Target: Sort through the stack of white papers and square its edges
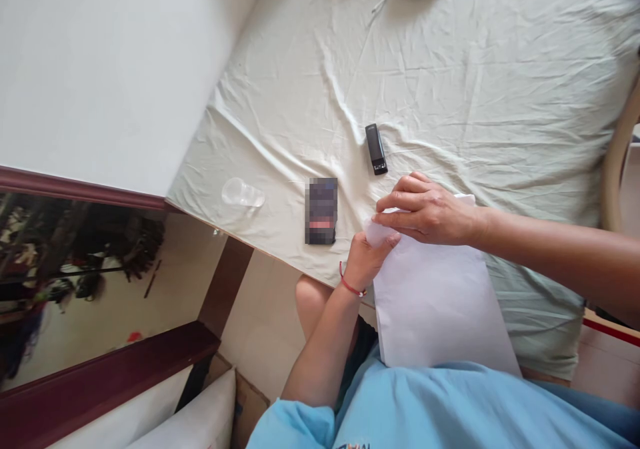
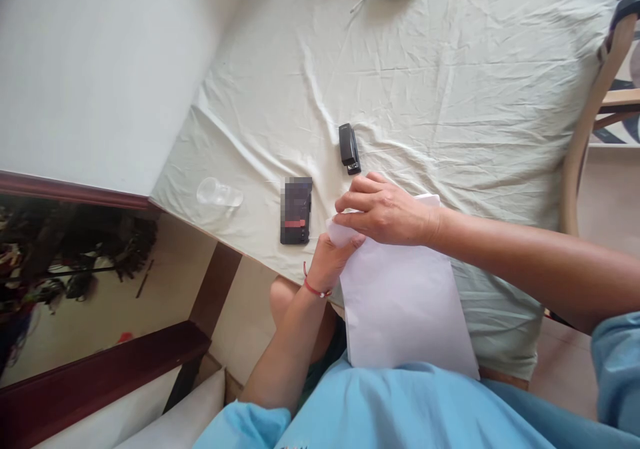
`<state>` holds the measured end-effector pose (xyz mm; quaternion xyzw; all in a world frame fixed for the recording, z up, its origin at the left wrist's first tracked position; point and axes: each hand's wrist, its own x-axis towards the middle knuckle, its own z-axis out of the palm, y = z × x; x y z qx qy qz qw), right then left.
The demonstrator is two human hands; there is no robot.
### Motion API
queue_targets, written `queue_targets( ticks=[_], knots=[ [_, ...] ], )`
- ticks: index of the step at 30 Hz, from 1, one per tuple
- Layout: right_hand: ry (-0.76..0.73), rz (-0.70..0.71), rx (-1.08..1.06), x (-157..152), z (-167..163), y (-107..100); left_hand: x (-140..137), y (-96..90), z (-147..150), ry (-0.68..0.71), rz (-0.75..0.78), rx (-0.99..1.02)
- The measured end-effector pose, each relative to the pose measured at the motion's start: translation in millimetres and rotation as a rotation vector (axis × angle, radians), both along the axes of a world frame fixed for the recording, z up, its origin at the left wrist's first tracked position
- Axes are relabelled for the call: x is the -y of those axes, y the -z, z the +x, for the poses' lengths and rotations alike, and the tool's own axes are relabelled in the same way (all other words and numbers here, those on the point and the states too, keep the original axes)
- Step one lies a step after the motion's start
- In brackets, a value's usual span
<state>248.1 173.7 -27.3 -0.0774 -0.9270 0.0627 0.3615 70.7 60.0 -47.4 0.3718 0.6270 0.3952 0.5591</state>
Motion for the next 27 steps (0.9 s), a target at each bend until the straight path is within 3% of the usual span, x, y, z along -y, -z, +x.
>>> queue_targets(
  ticks=[8, 16, 27],
  knots=[
    [-0.045, 0.034, -0.003, -1, 1, -4, 1, -0.7, 0, 0.01, 0.043, 0.02],
    [-0.021, -0.153, 0.008, -5, -1, 2, 2, -5.4, 3, -0.004, 0.003, 0.04],
    [0.033, -0.115, 0.154, -10, 1, -3, 5, -3.8, 3, -0.018, -0.031, 0.089]
  ],
)
